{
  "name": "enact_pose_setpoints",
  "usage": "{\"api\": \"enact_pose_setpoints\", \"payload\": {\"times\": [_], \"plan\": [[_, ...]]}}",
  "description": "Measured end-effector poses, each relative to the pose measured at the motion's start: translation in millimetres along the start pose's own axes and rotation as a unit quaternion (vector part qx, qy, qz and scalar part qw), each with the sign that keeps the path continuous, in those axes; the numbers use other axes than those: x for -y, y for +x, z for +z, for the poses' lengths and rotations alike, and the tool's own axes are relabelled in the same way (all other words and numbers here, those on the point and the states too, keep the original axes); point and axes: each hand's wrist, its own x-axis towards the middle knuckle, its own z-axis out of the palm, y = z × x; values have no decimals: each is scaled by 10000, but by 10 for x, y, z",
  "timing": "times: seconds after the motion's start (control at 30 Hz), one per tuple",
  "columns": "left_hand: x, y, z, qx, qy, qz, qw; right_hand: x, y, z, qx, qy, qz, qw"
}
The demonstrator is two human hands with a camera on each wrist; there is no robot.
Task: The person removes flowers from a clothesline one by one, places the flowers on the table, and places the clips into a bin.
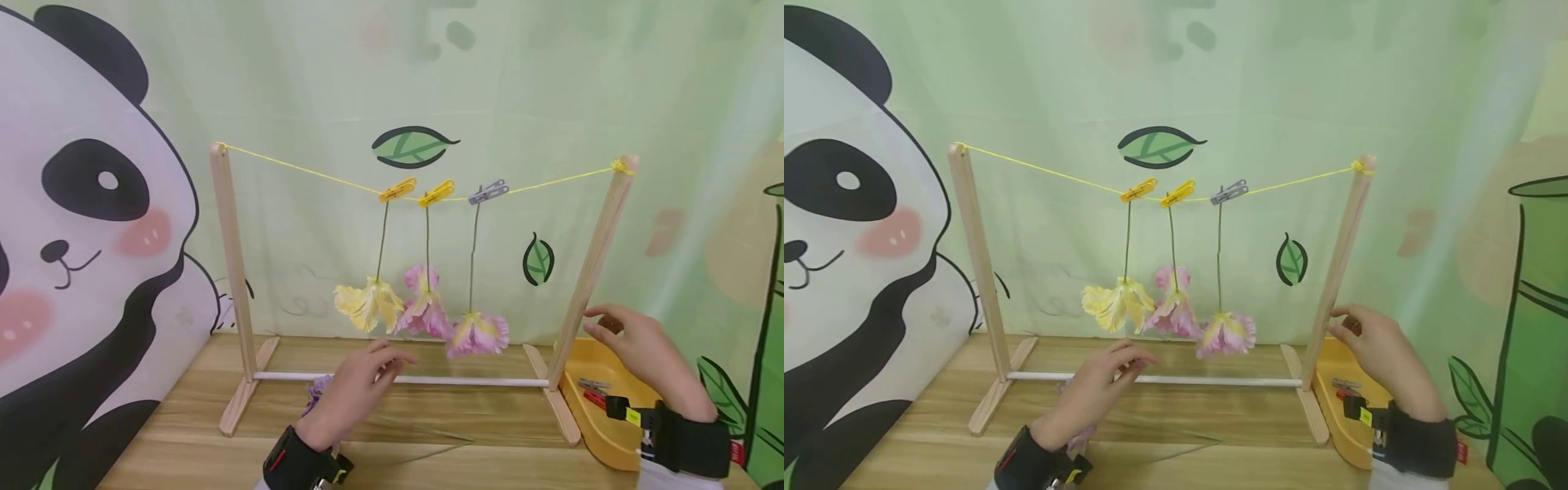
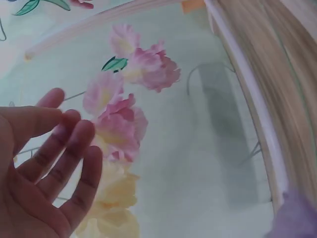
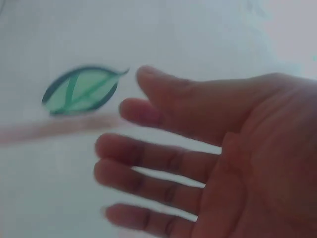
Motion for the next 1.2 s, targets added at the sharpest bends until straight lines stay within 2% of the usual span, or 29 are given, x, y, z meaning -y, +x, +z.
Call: {"api": "enact_pose_setpoints", "payload": {"times": [0.13, 0.3, 0.5, 0.67, 0.8, 0.93, 1.2], "plan": [[9, 6, -63, -338, -244, -56, 9991, 179, -5, 38, -467, 162, -475, 9976], [23, 17, -83, -693, -247, 7, 9973, 336, 5, 127, -875, 422, -957, 9907], [38, 25, -89, -901, -337, 68, 9953, 579, 24, 261, -1219, 639, -1420, 9802], [49, 12, -101, -1071, -517, -39, 9929, 782, 82, 445, -1230, 977, -1763, 9717], [44, 4, -91, -1366, -529, -97, 9892, 906, 114, 555, -1164, 1102, -2039, 9658], [31, 17, -80, -1614, -506, -92, 9855, 957, 126, 606, -1031, 1032, -2100, 9668], [-17, 53, -108, -1833, -608, 40, 9812, 994, 142, 614, -1040, 812, -1963, 9716]]}}
